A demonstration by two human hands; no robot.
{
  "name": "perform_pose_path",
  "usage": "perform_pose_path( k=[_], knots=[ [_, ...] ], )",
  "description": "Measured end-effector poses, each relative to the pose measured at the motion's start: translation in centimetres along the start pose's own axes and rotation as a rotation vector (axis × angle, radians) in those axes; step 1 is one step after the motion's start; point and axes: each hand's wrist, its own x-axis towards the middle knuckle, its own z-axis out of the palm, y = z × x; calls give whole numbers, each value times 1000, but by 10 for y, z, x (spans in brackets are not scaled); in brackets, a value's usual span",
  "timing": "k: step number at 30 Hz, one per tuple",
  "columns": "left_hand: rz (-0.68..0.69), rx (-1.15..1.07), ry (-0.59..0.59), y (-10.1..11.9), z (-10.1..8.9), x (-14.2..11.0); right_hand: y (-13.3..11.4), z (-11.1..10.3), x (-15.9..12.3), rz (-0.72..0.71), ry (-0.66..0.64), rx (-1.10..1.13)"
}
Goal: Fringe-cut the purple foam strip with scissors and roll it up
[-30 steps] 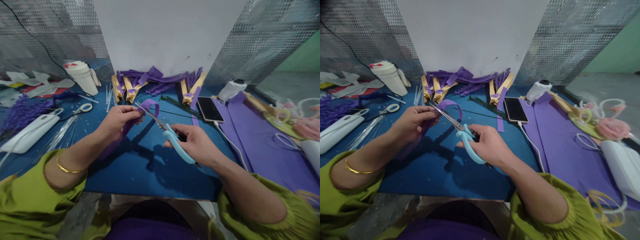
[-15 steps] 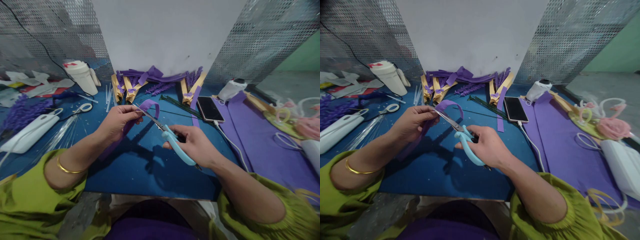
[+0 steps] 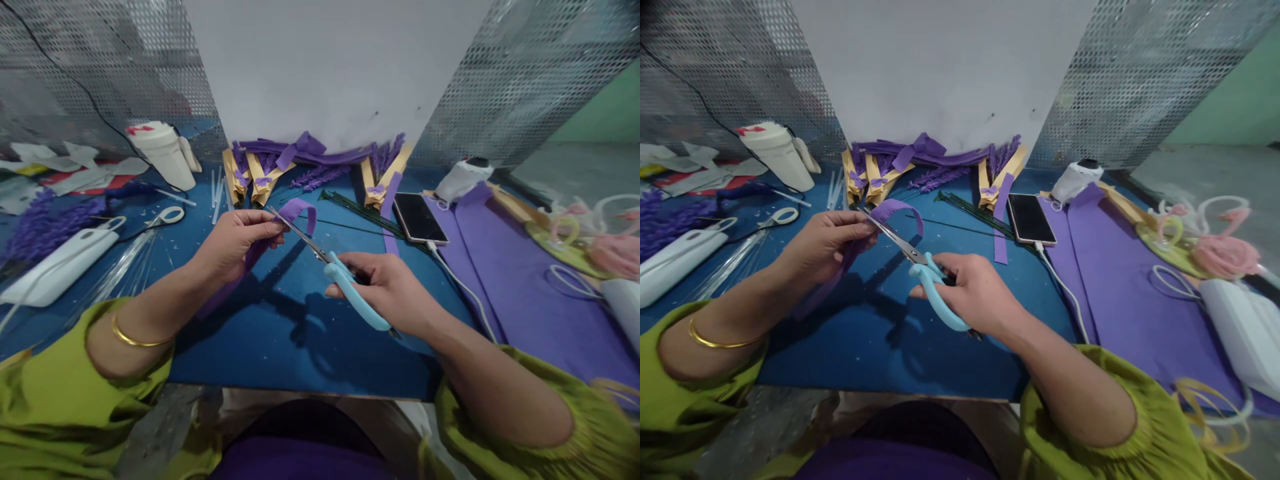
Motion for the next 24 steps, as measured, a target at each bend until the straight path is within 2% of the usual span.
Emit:
perform_pose_path(
  k=[9,17,24],
  knots=[
    [5,4,-16,1,-1,1,2,0,2,-8,6,-18],
    [0,15,20,-1,-2,2,0,-2,1,37,35,6],
    [6,14,28,0,0,1,-1,-1,3,30,67,-104]
  ],
)
